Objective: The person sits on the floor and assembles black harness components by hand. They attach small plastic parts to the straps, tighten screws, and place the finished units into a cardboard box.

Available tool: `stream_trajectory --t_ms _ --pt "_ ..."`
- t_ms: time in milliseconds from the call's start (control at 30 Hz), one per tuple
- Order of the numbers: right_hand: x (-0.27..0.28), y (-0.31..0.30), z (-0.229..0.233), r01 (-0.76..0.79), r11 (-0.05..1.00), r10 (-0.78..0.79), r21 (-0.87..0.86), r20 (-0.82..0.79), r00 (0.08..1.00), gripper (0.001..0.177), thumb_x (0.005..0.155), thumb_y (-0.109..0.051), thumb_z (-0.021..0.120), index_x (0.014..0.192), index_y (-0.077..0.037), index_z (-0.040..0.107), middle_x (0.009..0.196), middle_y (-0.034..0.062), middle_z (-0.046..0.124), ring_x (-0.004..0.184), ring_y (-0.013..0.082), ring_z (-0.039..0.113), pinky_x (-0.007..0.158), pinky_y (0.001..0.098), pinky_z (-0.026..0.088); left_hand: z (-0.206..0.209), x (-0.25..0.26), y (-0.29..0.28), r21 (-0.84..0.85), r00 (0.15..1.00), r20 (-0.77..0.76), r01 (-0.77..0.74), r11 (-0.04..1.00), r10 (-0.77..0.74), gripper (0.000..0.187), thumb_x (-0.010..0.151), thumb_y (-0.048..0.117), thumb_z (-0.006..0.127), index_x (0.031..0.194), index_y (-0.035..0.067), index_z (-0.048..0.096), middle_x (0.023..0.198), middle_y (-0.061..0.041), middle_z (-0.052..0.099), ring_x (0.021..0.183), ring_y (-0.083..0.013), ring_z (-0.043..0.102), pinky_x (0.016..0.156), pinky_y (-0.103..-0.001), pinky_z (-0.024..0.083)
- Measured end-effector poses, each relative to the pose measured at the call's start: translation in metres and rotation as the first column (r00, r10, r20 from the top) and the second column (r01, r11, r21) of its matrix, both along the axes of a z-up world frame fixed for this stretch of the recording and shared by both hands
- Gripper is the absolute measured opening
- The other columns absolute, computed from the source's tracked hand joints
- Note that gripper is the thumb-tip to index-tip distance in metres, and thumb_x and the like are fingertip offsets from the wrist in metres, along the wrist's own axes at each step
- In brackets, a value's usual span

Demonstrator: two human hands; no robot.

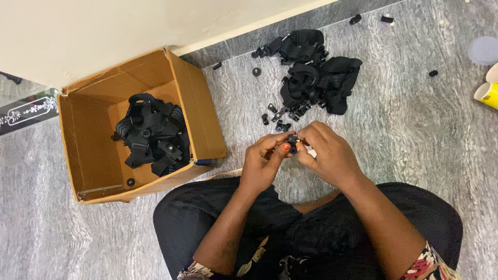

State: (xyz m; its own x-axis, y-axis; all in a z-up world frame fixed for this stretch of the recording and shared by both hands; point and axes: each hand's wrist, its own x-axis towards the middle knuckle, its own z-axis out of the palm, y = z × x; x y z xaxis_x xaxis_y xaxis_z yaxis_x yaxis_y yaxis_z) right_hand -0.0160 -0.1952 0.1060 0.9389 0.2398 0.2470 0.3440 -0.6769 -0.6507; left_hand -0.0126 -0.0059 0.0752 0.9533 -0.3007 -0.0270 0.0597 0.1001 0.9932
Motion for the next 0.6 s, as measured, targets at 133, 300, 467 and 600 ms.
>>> stream_trajectory --t_ms 133,300,467,600 --pt "-0.002 0.002 -0.005 -0.017 1.0 0.016 0.004 0.09 0.996 0.016 0.091 -0.014 0.067 0.1 -0.002 0.062 0.093 0.0105 0.058 0.079 0.0274 0.063 0.066 0.0376 0.053 0.008 -0.002 0.001 0.056 1.0 0.004 0.005 0.998 -0.005 0.031 0.104 0.014 0.063 0.13 -0.001 0.068 0.114 -0.011 0.071 0.095 -0.014 0.072 0.083 -0.027 0.061" --pt "-0.002 0.002 -0.004 -0.014 0.995 0.009 0.095 0.051 0.999 0.011 0.09 -0.011 0.065 0.091 -0.002 0.06 0.084 0.0116 0.055 0.07 0.0289 0.058 0.062 0.0398 0.049 0.017 -0.001 0.002 0.12 0.997 0.066 0.019 0.993 -0.027 0.032 0.104 0.014 0.066 0.132 0.001 0.069 0.109 -0.011 0.07 0.094 -0.0135 0.07 0.081 -0.026 0.059" --pt "-0.003 0.002 -0.004 0.017 0.991 -0.014 0.134 -0.02 1.0 0.009 0.088 -0.009 0.063 0.09 -0.001 0.06 0.082 0.0124 0.055 0.068 0.0287 0.058 0.061 0.0393 0.048 0.021 -0.002 0.002 0.254 0.988 0.151 -0.008 0.967 -0.031 0.032 0.101 0.012 0.07 0.132 0.006 0.07 0.109 -0.009 0.074 0.093 -0.0133 0.072 0.079 -0.026 0.059" --pt "-0.003 0.003 -0.005 0.028 0.972 0.002 0.232 -0.128 0.992 0.009 0.093 -0.009 0.06 0.091 0.0 0.057 0.084 0.0121 0.055 0.069 0.0256 0.058 0.062 0.0364 0.048 0.021 -0.001 0.003 0.293 0.961 0.275 -0.071 0.954 -0.013 0.034 0.1 0.006 0.068 0.134 0.007 0.068 0.114 -0.009 0.072 0.096 -0.0146 0.073 0.082 -0.026 0.058"
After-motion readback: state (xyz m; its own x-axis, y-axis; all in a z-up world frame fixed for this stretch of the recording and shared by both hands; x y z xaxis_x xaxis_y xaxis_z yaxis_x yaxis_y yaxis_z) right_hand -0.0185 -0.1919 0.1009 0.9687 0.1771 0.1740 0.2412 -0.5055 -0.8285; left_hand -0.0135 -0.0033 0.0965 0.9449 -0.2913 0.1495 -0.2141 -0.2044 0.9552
